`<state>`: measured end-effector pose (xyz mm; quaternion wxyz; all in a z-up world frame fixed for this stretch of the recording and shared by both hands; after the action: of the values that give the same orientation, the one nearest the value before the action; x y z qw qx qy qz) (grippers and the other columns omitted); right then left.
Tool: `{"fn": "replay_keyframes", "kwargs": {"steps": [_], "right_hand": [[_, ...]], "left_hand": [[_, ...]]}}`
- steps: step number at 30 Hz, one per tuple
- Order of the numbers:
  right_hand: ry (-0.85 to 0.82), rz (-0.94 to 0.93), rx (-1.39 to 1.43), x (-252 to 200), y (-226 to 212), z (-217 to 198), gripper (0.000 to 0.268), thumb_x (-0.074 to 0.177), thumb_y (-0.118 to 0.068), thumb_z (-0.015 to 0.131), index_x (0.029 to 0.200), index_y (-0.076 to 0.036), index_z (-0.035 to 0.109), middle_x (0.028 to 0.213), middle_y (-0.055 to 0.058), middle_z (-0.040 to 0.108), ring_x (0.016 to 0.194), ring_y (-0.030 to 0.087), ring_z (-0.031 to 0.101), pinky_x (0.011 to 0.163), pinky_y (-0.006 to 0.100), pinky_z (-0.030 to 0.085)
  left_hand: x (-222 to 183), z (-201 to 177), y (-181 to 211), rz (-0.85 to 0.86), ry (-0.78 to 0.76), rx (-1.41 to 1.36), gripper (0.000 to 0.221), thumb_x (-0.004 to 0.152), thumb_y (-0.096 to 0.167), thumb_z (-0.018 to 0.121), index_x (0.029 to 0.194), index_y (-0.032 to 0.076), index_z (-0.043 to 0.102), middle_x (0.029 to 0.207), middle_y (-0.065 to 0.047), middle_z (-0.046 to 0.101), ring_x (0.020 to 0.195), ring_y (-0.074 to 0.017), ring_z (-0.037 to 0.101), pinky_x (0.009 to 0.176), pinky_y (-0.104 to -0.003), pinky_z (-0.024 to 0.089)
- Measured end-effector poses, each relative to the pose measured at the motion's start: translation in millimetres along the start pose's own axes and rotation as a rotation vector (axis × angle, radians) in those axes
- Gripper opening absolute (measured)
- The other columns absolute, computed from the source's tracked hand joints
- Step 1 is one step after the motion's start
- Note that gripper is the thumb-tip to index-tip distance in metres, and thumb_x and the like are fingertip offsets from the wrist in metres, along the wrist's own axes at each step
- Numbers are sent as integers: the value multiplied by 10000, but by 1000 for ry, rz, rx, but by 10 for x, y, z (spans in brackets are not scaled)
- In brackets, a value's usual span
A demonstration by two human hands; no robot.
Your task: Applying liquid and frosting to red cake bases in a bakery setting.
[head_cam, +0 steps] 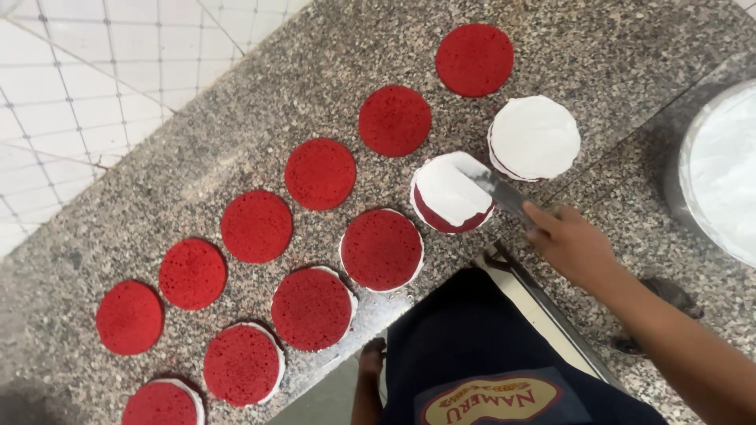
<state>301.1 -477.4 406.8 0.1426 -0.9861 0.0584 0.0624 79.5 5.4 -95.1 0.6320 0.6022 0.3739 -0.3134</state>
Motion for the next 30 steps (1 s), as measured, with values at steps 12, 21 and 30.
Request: {"fn": "replay_keyframes", "kwargs": {"steps": [12, 21, 30], "right_hand": [[-2, 94, 82, -313, 251, 168, 580, 873, -391, 706, 1437, -323, 593, 881, 111, 587, 716, 284, 639, 635, 438, 539], [-295, 248, -131, -373, -71, 46, 511, 1000, -401, 586, 1505, -373, 510, 1052, 104, 582, 776, 263, 668, 674, 389, 565], [-501, 498, 885, -919, -5, 360, 615, 934, -289, 705, 1526, -215, 553, 937, 111, 608, 780, 190, 543, 680, 365, 480]], "left_hand": [[-169, -187, 10, -195, 84, 242, 509, 878, 442, 607, 1258, 122, 712, 1175, -55, 746, 971, -230, 655, 774, -398, 470], [-41, -46, 121, -119, 5, 195, 521, 908, 402, 626, 1301, 75, 731, 1179, -84, 761, 968, -240, 661, 825, -393, 502], [-68, -126, 122, -227, 24, 275, 498, 924, 396, 602, 1346, 141, 673, 1261, -20, 730, 1001, -202, 672, 836, -377, 482]]}}
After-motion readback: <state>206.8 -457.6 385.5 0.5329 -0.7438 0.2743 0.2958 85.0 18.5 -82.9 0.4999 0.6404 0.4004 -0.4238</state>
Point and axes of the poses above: each hand's wrist, its own x-axis towards the middle knuckle, its own z-axis out of the palm, y = z × x, the point moved 10 cm from there along x, towards the middle knuckle
